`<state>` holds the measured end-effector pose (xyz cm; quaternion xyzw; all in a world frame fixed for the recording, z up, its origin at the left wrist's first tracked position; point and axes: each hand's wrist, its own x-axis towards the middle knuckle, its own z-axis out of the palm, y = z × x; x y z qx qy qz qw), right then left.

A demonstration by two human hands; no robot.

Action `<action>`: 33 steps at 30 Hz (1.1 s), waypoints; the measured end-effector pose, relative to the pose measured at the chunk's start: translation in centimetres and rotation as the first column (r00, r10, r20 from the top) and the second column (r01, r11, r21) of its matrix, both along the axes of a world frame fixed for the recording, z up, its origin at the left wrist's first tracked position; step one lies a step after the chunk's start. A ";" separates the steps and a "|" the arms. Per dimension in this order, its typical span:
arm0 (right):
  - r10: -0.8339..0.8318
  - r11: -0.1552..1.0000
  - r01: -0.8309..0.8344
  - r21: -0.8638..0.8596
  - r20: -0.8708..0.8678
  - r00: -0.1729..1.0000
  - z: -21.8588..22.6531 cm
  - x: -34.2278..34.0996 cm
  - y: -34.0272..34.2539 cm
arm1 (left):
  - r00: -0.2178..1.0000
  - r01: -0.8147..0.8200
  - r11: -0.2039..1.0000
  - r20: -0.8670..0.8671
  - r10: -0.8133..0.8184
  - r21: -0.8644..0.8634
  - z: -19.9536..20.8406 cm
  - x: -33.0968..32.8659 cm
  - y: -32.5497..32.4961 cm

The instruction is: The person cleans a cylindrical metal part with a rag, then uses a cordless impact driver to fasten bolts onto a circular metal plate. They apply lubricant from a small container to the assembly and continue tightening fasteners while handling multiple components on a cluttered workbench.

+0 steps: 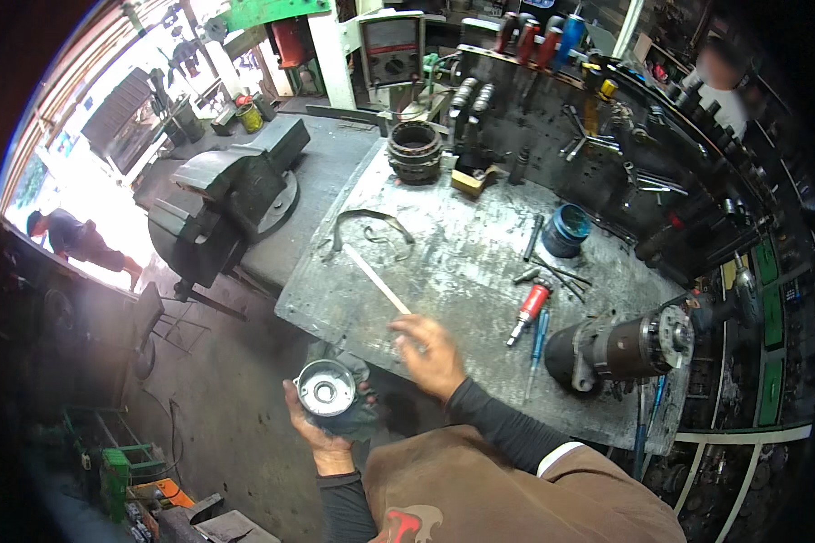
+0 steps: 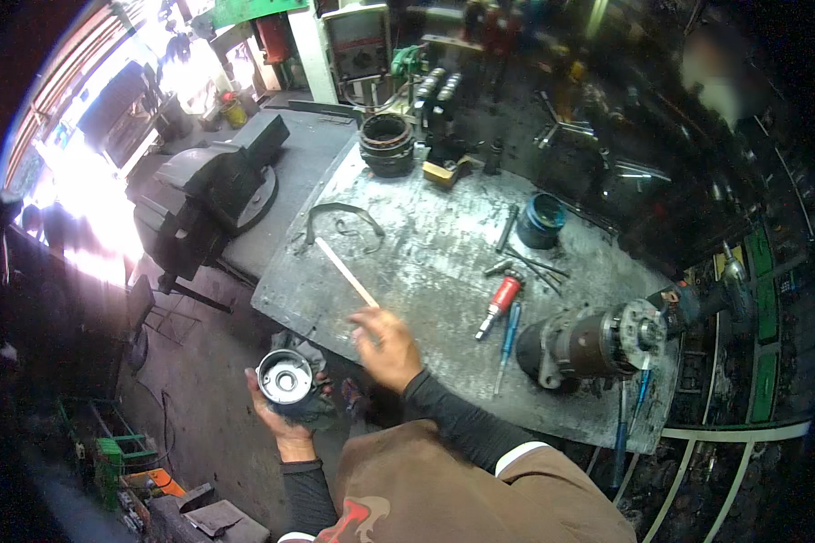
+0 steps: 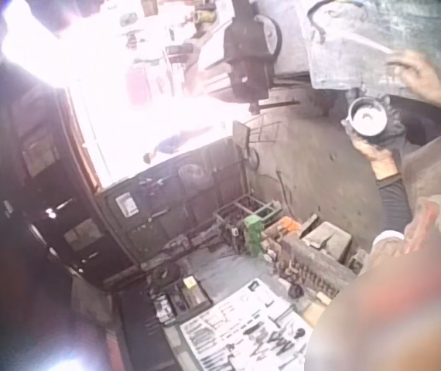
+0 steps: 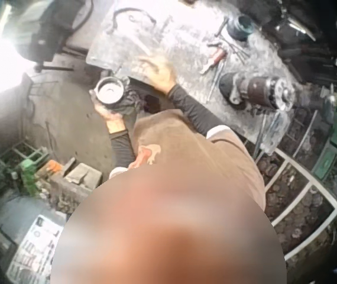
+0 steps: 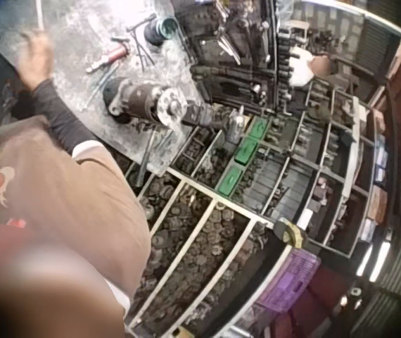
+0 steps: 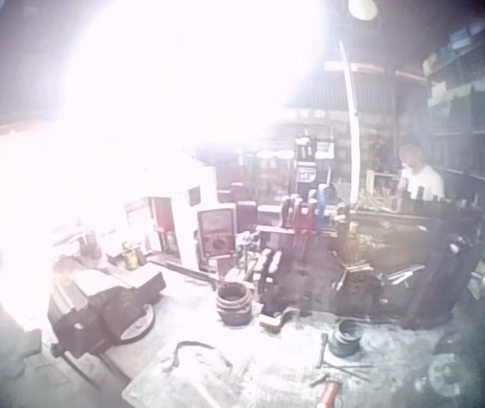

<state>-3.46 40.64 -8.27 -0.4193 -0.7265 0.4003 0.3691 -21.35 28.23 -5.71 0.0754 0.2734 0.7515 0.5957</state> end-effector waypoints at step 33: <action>-0.023 0.985 -0.074 0.153 0.551 0.834 11.1 -5.6 1.9 | 0.885 0.453 0.822 0.065 -0.461 -0.344 4.0 -14.8 11.4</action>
